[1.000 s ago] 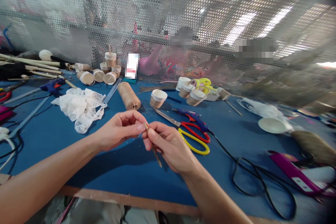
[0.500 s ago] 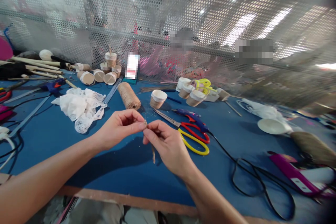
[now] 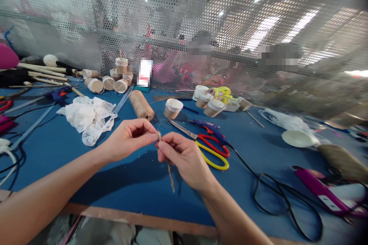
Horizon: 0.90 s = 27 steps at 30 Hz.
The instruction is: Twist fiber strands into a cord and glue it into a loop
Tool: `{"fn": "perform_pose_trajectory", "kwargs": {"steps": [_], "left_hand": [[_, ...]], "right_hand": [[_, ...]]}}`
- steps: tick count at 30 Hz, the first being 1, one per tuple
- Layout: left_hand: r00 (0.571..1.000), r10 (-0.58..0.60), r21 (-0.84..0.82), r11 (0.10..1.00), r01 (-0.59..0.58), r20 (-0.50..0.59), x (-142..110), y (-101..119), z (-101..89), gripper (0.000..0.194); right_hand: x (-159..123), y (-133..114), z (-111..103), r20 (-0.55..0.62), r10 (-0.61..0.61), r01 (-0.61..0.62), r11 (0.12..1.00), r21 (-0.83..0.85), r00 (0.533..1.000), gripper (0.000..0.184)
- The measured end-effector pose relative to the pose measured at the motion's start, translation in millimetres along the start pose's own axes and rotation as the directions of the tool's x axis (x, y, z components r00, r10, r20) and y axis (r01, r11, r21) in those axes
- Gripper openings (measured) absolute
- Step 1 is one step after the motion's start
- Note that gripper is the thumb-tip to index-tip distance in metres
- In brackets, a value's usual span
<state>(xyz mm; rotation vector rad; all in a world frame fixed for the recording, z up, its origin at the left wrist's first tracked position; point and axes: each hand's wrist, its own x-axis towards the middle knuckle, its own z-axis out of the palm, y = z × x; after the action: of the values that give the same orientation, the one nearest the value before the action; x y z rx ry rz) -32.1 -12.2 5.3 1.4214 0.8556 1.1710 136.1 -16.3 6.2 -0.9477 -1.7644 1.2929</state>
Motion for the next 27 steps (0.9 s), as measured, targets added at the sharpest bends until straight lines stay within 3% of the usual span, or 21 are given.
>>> {"fn": "perform_pose_trajectory", "kwargs": {"steps": [5, 8, 18, 27], "left_hand": [[0.998, 0.043, 0.16, 0.986, -0.037, -0.039, -2, 0, 0.2, 0.012], [0.998, 0.046, 0.173, 0.984, -0.037, -0.048, -3, 1, 0.4, 0.013], [0.998, -0.053, -0.227, 0.972, 0.061, 0.043, 0, -9, 0.4, 0.015], [0.991, -0.1, -0.311, 0.942, 0.125, 0.094, 0, -9, 0.8, 0.019]], "right_hand": [[-1, 0, 1, -0.039, 0.002, -0.003, 1.0, -0.012, 0.999, 0.017], [0, -1, 2, -0.045, -0.003, 0.003, 1.0, -0.014, 0.999, 0.017], [1, 4, 3, 0.023, 0.063, -0.066, 0.979, 0.19, 0.998, 0.023], [4, 10, 5, 0.093, 0.107, -0.135, 0.918, 0.372, 0.99, 0.025]]}}
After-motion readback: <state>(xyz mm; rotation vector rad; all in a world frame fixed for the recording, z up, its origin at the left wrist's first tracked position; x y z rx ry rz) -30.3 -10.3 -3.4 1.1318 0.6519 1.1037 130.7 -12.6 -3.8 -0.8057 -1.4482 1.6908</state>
